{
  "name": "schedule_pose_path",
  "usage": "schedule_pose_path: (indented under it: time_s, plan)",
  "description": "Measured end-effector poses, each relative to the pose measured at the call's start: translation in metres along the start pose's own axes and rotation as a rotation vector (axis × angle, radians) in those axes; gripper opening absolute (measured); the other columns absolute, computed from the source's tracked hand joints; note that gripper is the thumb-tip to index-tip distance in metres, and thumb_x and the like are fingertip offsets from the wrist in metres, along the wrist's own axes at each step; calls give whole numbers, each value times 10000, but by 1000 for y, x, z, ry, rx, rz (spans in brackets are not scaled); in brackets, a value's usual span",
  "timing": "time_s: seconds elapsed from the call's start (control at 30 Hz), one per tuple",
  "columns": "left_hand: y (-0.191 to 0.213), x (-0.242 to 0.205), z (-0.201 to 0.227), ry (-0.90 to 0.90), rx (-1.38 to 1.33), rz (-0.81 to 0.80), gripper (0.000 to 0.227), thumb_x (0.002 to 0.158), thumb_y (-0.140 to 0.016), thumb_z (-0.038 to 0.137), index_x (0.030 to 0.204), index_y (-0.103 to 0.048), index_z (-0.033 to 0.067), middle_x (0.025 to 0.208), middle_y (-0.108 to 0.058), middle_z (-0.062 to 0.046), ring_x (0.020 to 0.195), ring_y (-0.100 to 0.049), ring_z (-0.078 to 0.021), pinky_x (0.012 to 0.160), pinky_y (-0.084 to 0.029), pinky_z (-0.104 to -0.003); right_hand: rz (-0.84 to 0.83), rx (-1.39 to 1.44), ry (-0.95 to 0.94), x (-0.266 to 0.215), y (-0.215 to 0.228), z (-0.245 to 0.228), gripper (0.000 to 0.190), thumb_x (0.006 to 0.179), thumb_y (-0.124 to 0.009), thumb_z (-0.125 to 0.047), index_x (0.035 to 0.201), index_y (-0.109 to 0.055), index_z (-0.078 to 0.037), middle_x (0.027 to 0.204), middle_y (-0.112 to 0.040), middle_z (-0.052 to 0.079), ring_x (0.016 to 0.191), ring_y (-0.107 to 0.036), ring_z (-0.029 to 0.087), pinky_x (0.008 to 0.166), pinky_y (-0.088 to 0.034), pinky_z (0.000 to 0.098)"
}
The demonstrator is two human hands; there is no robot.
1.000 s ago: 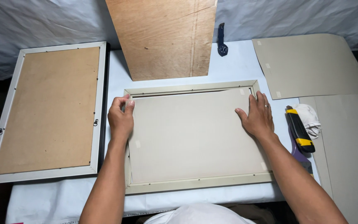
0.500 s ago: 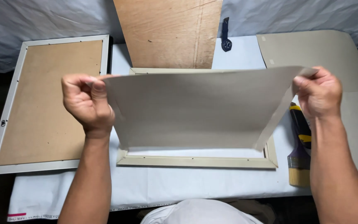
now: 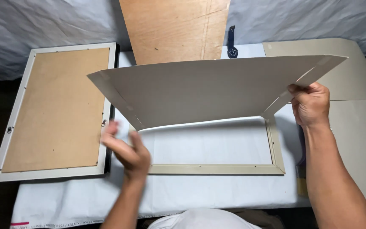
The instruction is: Cleaning the inner surface of a picture frame using a brush and cloth, then placing backing boards.
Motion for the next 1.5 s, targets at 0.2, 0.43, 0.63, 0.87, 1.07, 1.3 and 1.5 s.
schedule_pose_path:
  time_s: [0.2,0.43,0.63,0.87,1.07,1.3,1.5]
  plan:
    - [-65,-169,19,-56,49,-1127,676,810,-826,451,1317,-569,85,1233,-591,-63,1174,-526,-261,1052,-382,-453,43,98,56,4,-2,-14,247,958,-586,123,1053,-725,-58,1035,-749,40,845,-695,55,784,-570,126]
    - [-53,-198,37,-20,38,-1114,325,808,-796,120,1123,-717,106,1045,-625,-9,980,-554,-198,943,-413,-398,51,156,98,4,0,-24,244,960,-612,131,1016,-725,-77,975,-748,12,803,-698,34,762,-569,103]
    - [-43,-205,36,33,22,-1167,426,808,-811,129,1207,-663,95,1089,-612,-36,1009,-553,-211,933,-424,-395,25,91,174,5,1,-29,237,999,-601,115,1017,-707,-96,958,-733,-11,777,-679,11,743,-564,84]
    - [-24,-43,-34,227,227,-465,1238,722,-877,412,1548,-64,-24,1531,-309,-357,1430,-365,-506,1191,-343,-558,-65,204,198,-7,-4,-55,188,944,-695,48,1076,-726,-81,1081,-758,4,932,-725,58,948,-601,141]
    - [-71,44,-72,612,-608,-617,502,830,-783,63,1273,-549,20,1146,-697,-99,975,-679,-168,904,-539,-243,-86,146,34,0,17,-88,219,937,-698,-19,1153,-679,18,1081,-755,115,827,-760,113,828,-671,165]
    - [-75,-18,-79,1042,-578,-420,358,881,-719,111,1163,-580,-59,999,-697,-195,848,-708,-251,813,-602,-309,-275,502,-41,-71,18,-44,1095,820,-712,-687,1617,-356,-25,1405,-553,230,885,-725,118,501,-615,104]
    - [-85,-74,-65,1210,-173,-596,362,867,-739,89,1177,-635,-65,979,-742,-221,796,-727,-277,720,-605,-344,-94,592,-387,-178,-39,109,313,927,-730,-270,675,-598,-139,587,-713,76,541,-739,198,857,-609,583]
Point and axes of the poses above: each hand's wrist, its own x-axis towards the middle knuckle, its own y-axis out of the back of the hand, z = x × y, the point moved 7 cm from there along x, towards the middle knuckle
